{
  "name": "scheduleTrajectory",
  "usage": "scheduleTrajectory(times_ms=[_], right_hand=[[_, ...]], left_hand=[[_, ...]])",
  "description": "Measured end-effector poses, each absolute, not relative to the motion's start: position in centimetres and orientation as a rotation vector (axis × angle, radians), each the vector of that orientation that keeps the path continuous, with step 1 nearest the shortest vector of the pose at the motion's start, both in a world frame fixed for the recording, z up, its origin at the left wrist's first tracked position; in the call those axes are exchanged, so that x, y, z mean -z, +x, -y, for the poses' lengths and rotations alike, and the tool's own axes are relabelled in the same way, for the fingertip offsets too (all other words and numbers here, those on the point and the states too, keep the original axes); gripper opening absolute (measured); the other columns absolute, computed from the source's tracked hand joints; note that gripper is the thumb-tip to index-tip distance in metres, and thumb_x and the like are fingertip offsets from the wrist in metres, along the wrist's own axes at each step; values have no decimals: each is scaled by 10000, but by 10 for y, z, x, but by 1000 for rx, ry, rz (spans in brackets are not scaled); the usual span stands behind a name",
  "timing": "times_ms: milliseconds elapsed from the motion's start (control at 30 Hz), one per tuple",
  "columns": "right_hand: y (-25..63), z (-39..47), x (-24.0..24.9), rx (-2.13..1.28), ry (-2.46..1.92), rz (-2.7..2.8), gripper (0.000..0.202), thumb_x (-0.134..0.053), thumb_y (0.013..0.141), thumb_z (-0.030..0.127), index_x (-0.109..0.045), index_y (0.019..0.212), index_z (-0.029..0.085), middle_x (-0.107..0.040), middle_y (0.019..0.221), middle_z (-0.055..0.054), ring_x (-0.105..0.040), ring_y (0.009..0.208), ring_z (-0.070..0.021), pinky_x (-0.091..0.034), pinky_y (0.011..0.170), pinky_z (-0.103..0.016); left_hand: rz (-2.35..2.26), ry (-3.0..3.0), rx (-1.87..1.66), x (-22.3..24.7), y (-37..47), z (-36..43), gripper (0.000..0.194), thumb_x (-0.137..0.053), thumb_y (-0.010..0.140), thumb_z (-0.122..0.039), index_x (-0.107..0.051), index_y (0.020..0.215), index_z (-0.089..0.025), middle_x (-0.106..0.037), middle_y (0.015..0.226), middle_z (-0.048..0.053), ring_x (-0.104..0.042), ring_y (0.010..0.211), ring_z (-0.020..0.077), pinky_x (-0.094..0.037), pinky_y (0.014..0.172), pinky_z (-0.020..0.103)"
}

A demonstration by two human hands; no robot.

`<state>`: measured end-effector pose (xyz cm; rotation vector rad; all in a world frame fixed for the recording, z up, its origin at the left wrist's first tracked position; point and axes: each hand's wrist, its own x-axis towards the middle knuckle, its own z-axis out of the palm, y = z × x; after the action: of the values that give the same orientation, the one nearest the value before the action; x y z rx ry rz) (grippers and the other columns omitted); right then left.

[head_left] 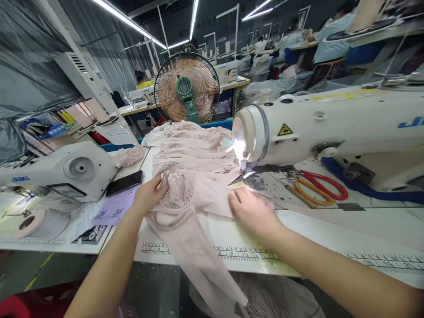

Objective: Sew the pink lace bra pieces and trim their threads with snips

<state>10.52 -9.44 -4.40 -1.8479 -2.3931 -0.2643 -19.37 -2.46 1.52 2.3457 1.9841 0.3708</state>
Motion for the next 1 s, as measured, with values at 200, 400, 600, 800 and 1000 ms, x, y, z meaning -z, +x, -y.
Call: scheduleTrajectory(times_ms=[200, 400, 600, 800, 1000], right_hand=[[104, 95, 51, 250, -1763, 2361, 269, -483, 881, 114, -657, 1083, 150, -631, 1187, -153, -522, 1163, -295, -421, 942, -400], [108, 103, 68, 278, -1593, 2378, 295, -473, 870, 108, -685, 1074, 127, -676, 1122, -162, -570, 1122, -294, -468, 911, -405], [137, 132, 82, 290, -1341, 2393, 335, -403, 902, 97, -677, 1092, 125, -676, 1164, -136, -585, 1125, -233, -487, 943, -381], [175, 161, 87, 300, -1228, 2319, 328, -381, 951, 203, -669, 1066, 98, -671, 1167, -164, -622, 1075, -254, -541, 862, -384], [177, 160, 80, 355, -1174, 2318, 321, -385, 961, 216, -665, 1056, 92, -681, 1153, -160, -642, 1042, -247, -535, 863, -378]], left_hand=[[-2069, 2648, -785, -36, -132, 78, 258, -415, 896, -304, -580, 1036, -163, -616, 915, 123, -587, 906, 269, -480, 787, 398], [-1027, 2620, -585, 15, -28, 71, 274, -349, 929, -183, -559, 1102, -151, -646, 1087, 114, -599, 1019, 179, -514, 895, 322], [-862, 2859, -165, 36, -23, 48, 427, -382, 967, -376, -539, 1258, -106, -561, 1345, 135, -486, 1279, 244, -388, 1081, 382], [-866, 2991, -72, 41, -19, 42, 552, -370, 963, -476, -496, 1332, -85, -493, 1415, 152, -449, 1316, 282, -376, 1080, 419], [-792, 3064, -126, 47, -12, 21, 554, -421, 939, -484, -557, 1276, -67, -534, 1374, 153, -479, 1262, 315, -398, 1044, 424]])
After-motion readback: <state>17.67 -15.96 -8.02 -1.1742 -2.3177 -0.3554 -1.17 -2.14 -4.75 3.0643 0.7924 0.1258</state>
